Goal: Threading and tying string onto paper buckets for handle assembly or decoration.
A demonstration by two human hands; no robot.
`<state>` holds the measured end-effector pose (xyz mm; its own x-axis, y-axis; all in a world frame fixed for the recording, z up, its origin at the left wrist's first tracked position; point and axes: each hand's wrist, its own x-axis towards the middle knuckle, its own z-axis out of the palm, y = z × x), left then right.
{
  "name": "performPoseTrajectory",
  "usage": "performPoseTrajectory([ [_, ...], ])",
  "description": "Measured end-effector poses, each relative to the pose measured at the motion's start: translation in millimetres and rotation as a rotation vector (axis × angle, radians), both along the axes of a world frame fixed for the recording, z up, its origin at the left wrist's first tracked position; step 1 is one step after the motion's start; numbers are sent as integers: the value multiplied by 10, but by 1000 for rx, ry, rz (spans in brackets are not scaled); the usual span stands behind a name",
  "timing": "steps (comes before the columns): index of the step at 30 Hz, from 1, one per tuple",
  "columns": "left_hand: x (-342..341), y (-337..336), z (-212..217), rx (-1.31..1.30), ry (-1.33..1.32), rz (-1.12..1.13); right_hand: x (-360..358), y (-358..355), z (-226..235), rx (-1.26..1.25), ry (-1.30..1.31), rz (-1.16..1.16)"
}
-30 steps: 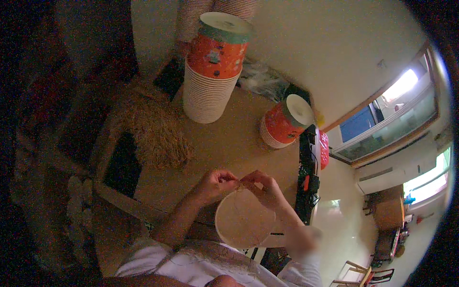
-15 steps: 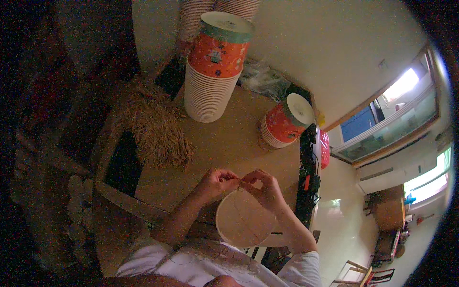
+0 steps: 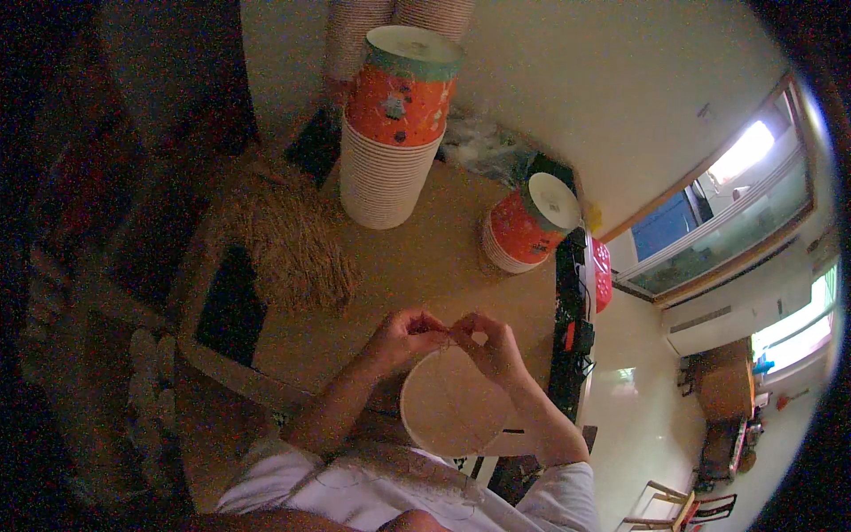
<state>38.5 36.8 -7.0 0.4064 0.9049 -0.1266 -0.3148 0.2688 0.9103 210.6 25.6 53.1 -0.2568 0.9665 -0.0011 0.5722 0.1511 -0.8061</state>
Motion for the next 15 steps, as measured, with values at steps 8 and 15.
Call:
performPoseTrajectory([
  [8, 25, -25, -46, 1, -13, 77, 37, 11, -53, -46, 15, -6],
  [15, -4, -30, 1, 1, -1, 74, 49, 57, -4, -220, 261, 48],
])
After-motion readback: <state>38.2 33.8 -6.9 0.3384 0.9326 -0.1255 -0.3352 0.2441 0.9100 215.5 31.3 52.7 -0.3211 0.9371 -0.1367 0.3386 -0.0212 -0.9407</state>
